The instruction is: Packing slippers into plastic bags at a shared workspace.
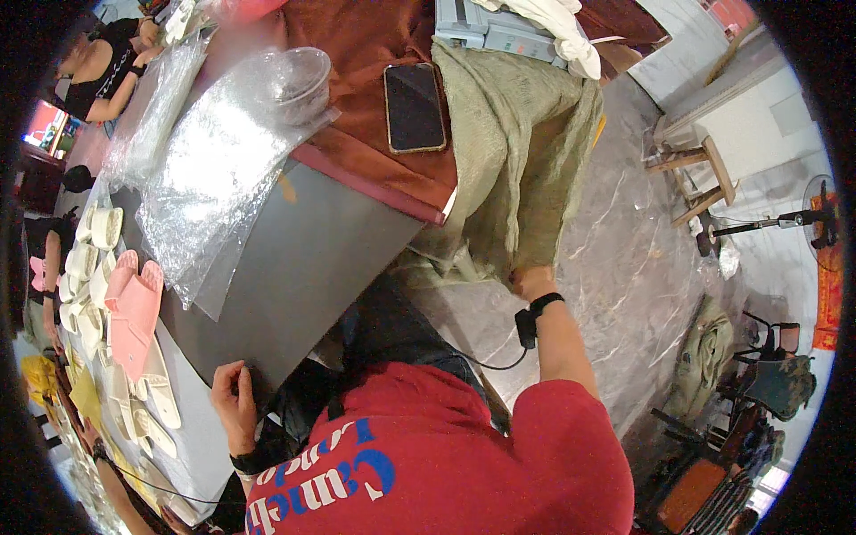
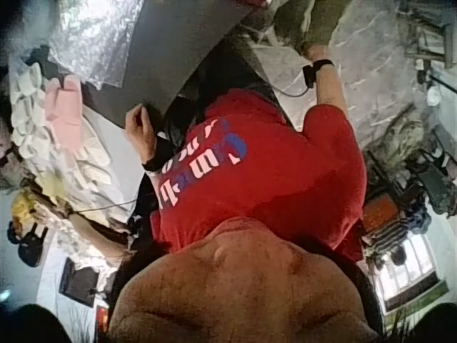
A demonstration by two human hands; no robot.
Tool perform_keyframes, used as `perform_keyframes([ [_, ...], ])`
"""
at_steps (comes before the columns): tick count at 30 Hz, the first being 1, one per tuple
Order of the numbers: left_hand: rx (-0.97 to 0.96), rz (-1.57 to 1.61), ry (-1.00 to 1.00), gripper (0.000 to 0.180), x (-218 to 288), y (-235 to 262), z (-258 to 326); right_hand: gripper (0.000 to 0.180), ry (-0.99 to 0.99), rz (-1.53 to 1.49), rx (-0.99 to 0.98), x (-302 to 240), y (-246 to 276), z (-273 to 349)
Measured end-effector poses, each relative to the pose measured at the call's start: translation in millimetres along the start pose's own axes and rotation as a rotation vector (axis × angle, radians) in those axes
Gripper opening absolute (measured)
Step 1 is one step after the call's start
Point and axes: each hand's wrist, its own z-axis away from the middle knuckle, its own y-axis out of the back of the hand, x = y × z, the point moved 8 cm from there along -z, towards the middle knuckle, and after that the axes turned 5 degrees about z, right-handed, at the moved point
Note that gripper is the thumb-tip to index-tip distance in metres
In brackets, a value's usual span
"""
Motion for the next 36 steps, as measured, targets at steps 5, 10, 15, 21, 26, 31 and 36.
perform_keyframes([
  [5,-0.001,0.011,0.04,0.009,3,2,0,0.027,-0.639,-0.13,0.149,115,141,17],
  [10,-0.009,0.014,-0.016,0.01,-4,3,0,0.035,-0.929,0.036,0.978,203,341,109],
  [15,0.001,0.036,-0.061,0.008,-3,-1,-1,0.027,-0.33,-0.578,1.875,190,453,200],
  [21,0.034,0.103,-0.073,0.008,-1,4,1,0.029,-0.295,0.084,1.429,80,450,177],
  [26,0.015,0.112,-0.07,0.008,-3,8,3,0.03,-0.298,-0.146,0.491,46,340,99],
  [31,0.058,0.086,-0.064,0.008,6,16,5,0.033,-0.412,-0.053,0.311,79,272,87],
  [36,0.035,0.083,-0.145,0.01,2,15,8,0.032,-0.22,-0.205,0.323,11,311,71],
])
